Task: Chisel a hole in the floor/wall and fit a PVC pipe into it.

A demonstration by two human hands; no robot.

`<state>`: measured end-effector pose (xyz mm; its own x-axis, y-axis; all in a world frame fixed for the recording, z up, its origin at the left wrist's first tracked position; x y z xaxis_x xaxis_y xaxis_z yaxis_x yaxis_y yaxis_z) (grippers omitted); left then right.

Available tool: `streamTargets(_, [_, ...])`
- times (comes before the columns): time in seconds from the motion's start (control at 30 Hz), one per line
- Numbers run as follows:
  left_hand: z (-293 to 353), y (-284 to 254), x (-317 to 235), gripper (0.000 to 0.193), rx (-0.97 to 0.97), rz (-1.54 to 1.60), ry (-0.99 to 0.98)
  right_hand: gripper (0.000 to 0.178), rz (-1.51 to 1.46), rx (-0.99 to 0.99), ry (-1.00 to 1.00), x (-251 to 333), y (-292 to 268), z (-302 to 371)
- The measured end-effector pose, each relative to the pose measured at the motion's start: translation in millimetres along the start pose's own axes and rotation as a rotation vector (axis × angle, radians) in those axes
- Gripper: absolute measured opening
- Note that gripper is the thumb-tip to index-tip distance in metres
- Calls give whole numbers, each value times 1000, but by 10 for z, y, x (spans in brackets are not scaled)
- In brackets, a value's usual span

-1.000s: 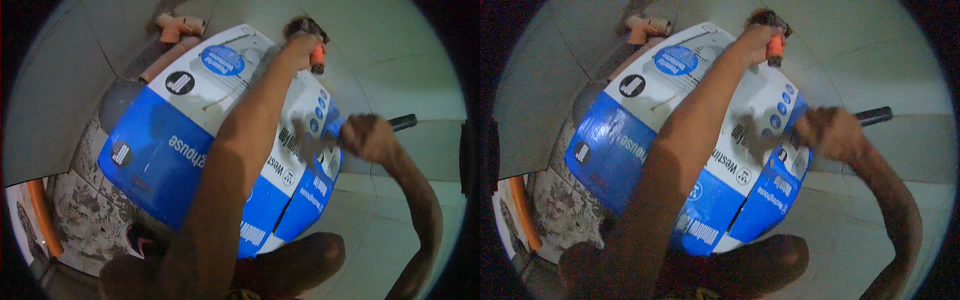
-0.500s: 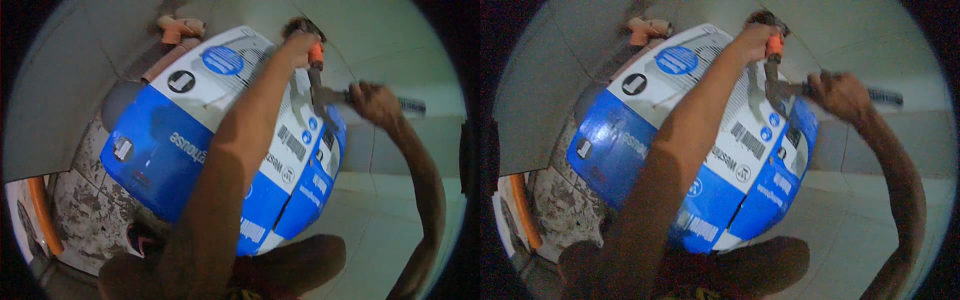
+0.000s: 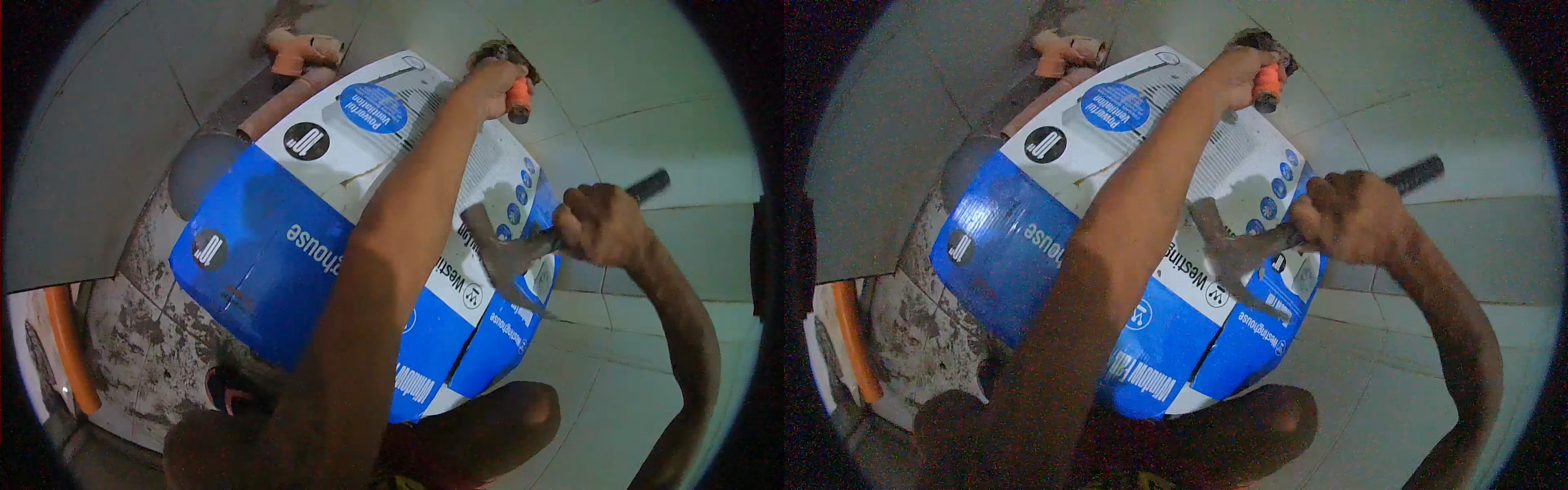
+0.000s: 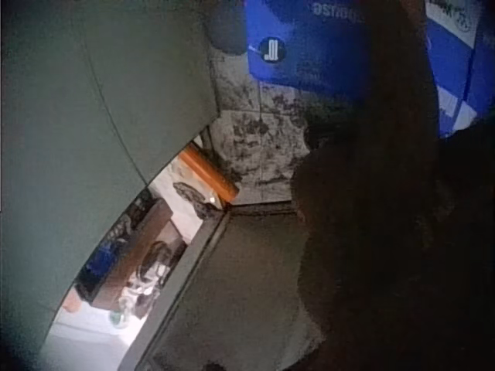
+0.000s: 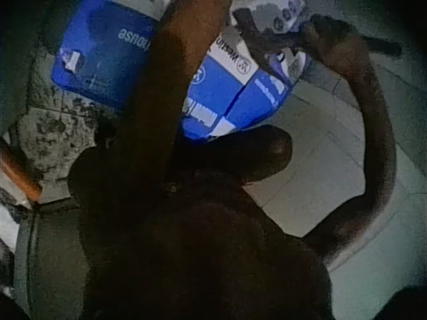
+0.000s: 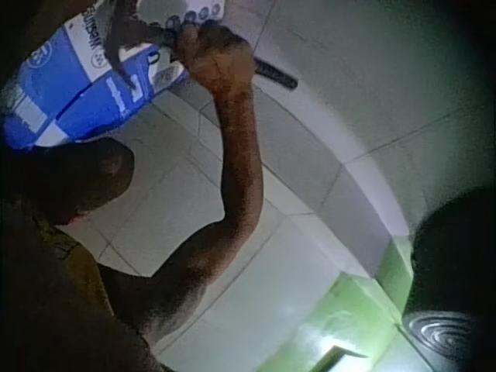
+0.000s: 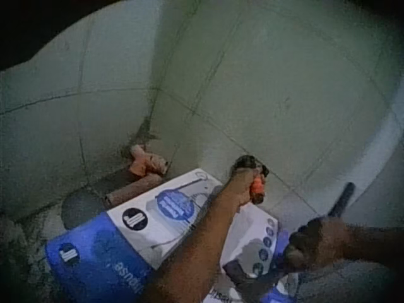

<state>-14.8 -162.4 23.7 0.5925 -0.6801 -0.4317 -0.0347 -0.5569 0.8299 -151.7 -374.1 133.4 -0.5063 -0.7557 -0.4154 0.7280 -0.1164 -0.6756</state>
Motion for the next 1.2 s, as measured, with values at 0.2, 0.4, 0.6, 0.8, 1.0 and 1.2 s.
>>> streamTargets(0.2, [-72, 113, -158, 15, 13, 24, 6, 22, -5, 22, 445, -638, 223, 108])
streamTargets(0.4, [-214, 61, -320, 14, 4, 124, 62, 25, 60, -65, 452, -1069, 188, 84])
streamTargets(0.6, [-87, -71, -236, 14, -22, 8, 6, 29, -47, -6, 80, -280, 100, -119])
streamTargets(0.8, [73, 23, -166, 14, -16, -13, 39, 26, -61, -36, 383, -494, 146, -56])
streamTargets(1.0, [208, 177, -508, 10, 148, -852, 200, 31, -30, -103, 509, -874, 197, -75])
streamTargets(1.2, [156, -344, -390, 15, -71, 79, 50, 32, -12, 1, 43, -39, -63, -433])
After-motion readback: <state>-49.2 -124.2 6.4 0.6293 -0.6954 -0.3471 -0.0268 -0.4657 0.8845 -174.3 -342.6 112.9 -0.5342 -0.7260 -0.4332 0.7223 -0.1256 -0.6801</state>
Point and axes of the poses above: each hand's wrist, its own z-axis away from the middle knuckle, its own y-axis out of the palm, x = y × z, the point moved 10 cm from there along -z, towards the middle knuckle, and after that the axes turned 14 degrees about x, right-handed, at the moved point
